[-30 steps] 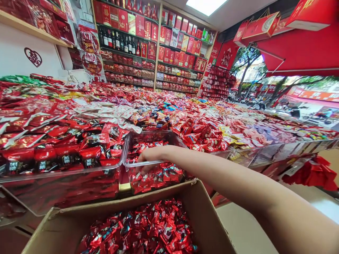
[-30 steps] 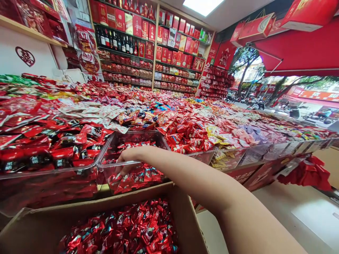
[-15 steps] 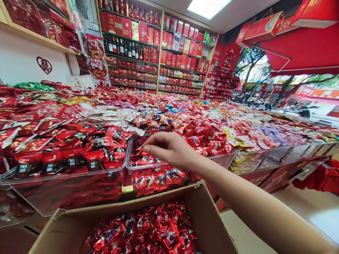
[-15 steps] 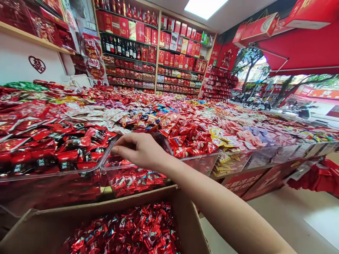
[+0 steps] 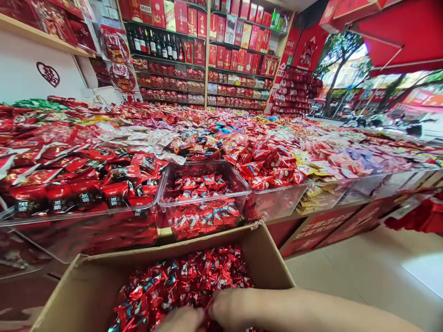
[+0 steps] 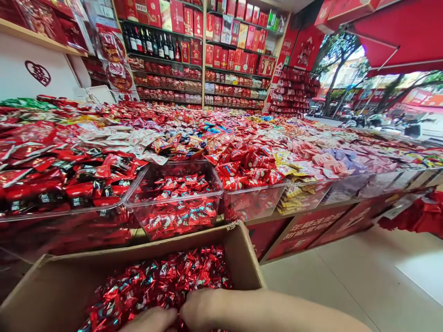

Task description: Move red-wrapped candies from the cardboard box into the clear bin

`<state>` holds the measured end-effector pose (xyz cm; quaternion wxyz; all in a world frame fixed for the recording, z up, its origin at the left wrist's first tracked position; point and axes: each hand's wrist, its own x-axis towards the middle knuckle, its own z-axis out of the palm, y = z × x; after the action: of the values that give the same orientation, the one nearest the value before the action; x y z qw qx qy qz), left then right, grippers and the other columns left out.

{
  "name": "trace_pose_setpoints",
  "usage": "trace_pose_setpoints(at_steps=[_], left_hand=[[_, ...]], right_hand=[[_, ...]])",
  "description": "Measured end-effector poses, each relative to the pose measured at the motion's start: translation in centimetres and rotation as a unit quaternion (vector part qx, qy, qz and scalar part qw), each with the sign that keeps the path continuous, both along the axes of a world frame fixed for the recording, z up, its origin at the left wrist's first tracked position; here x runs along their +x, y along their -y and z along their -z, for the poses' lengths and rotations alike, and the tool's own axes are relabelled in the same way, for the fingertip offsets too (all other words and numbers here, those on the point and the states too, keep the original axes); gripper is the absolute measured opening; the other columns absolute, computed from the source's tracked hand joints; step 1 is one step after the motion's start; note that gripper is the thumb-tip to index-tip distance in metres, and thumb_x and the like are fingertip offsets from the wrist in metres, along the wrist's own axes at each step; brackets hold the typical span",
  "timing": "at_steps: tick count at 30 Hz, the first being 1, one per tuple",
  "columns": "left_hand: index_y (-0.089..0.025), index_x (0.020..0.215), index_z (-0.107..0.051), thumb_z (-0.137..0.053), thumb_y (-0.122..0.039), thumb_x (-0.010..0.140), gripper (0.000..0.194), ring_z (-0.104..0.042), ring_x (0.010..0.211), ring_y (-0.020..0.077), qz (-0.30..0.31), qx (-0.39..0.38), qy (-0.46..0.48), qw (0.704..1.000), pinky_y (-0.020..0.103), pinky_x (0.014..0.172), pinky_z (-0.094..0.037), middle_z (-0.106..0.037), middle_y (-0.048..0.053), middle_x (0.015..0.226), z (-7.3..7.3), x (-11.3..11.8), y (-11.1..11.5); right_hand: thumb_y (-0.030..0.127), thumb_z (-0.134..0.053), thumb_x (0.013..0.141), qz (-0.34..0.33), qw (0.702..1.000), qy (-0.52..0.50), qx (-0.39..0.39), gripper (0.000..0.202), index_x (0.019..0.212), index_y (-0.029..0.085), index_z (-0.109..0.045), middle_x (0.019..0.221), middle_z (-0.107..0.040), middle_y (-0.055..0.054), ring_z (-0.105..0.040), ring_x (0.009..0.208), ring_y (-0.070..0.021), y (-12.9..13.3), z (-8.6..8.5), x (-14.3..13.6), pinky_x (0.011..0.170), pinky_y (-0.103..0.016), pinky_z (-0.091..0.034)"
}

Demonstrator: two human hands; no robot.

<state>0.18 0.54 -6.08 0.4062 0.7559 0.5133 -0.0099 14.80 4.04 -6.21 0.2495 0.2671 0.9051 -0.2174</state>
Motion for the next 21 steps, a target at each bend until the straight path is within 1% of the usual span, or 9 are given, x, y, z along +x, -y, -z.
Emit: trace_pose_setpoints(at_steps=[2,4,5,7,9,11,13,17,21], left_hand=[[-0.017,0.072,-0.059,-0.051,-0.025,0.081,0.014,-0.057,0.067,0.0157,-0.010,0.014,-0.001,1.000,0.033,0.065,-0.044,-0.061,-0.001,0.069,-0.6,-0.3,-1.1],[-0.021,0.065,-0.057,-0.048,-0.024,0.079,0.017,-0.055,0.067,0.0175,-0.040,0.029,0.020,0.999,0.030,0.063,-0.039,-0.059,-0.001,0.065,-1.6,-0.7,-2.3],[-0.021,0.063,-0.055,-0.047,-0.025,0.078,0.018,-0.054,0.065,0.0179,-0.060,0.032,0.034,0.997,0.029,0.062,-0.037,-0.058,-0.001,0.064,-2.1,-0.9,-2.8],[-0.022,0.066,-0.052,-0.043,-0.032,0.079,0.019,-0.054,0.066,0.0177,-0.101,0.021,0.078,0.992,0.027,0.061,-0.038,-0.057,-0.001,0.066,-3.2,-1.2,-3.5],[-0.022,0.071,-0.049,-0.037,-0.039,0.081,0.024,-0.053,0.054,0.0157,-0.136,-0.021,0.125,0.983,0.025,0.051,-0.038,-0.056,-0.003,0.058,-4.2,-1.2,-3.7],[-0.021,0.074,-0.048,-0.034,-0.042,0.082,0.026,-0.050,0.046,0.0133,-0.170,-0.052,0.173,0.969,0.023,0.045,-0.038,-0.055,-0.005,0.051,-5.0,-0.9,-3.6],[-0.021,0.073,-0.047,-0.036,-0.041,0.082,0.025,-0.049,0.044,0.0113,-0.201,-0.058,0.219,0.953,0.021,0.044,-0.038,-0.054,-0.006,0.049,-5.6,-0.4,-3.3],[-0.020,0.070,-0.049,-0.042,-0.040,0.081,0.024,-0.050,0.046,0.0104,-0.236,-0.060,0.296,0.924,0.020,0.044,-0.040,-0.056,-0.005,0.052,-6.6,0.1,-2.8],[-0.020,0.082,-0.054,-0.059,-0.038,0.072,0.021,-0.059,0.061,0.0149,-0.254,-0.083,0.360,0.894,0.024,0.052,-0.046,-0.062,-0.004,0.064,-6.7,0.0,-2.8]], right_hand=[[0.044,-0.065,0.060,0.043,0.998,-0.007,-0.037,0.043,0.086,0.009,-0.067,0.070,-0.065,-0.012,-0.058,0.061,-0.0232,-0.2,-0.8,0.1,0.048,-0.029,-0.043],[0.046,-0.065,0.059,0.134,0.988,-0.045,-0.070,0.049,0.094,0.011,-0.064,0.079,-0.065,-0.011,-0.058,0.066,-0.0221,-0.7,-1.8,0.4,0.052,-0.028,-0.043],[0.047,-0.065,0.060,0.188,0.974,-0.088,-0.088,0.049,0.095,0.012,-0.062,0.081,-0.064,-0.009,-0.057,0.067,-0.0206,-1.0,-2.2,0.7,0.053,-0.027,-0.043],[0.048,-0.063,0.062,0.289,0.922,-0.206,-0.158,0.044,0.091,0.015,-0.059,0.078,-0.062,-0.005,-0.056,0.066,-0.0162,-1.6,-2.8,1.2,0.055,-0.025,-0.042],[0.050,-0.062,0.063,0.347,0.845,-0.304,-0.271,0.040,0.083,0.015,-0.055,0.071,-0.060,-0.002,-0.055,0.061,-0.0121,-1.9,-3.2,1.7,0.053,-0.022,-0.041],[0.051,-0.063,0.061,0.374,0.777,-0.364,-0.353,0.041,0.076,0.015,-0.051,0.064,-0.056,0.001,-0.053,0.055,-0.0096,-1.9,-3.6,2.0,0.048,-0.020,-0.040],[0.050,-0.067,0.056,0.388,0.740,-0.406,-0.371,0.043,0.073,0.015,-0.050,0.061,-0.054,0.003,-0.050,0.052,-0.0080,-1.8,-4.0,2.1,0.046,-0.019,-0.038],[0.045,-0.072,0.053,0.393,0.709,-0.464,-0.358,0.041,0.068,0.014,-0.050,0.057,-0.054,0.004,-0.047,0.050,-0.0060,-1.8,-4.4,2.0,0.049,-0.019,-0.037],[0.044,-0.074,0.049,0.439,0.670,-0.499,-0.330,0.042,0.067,0.014,-0.050,0.053,-0.050,0.007,-0.044,0.047,-0.0052,-2.1,-4.3,1.8,0.048,-0.020,-0.036]])
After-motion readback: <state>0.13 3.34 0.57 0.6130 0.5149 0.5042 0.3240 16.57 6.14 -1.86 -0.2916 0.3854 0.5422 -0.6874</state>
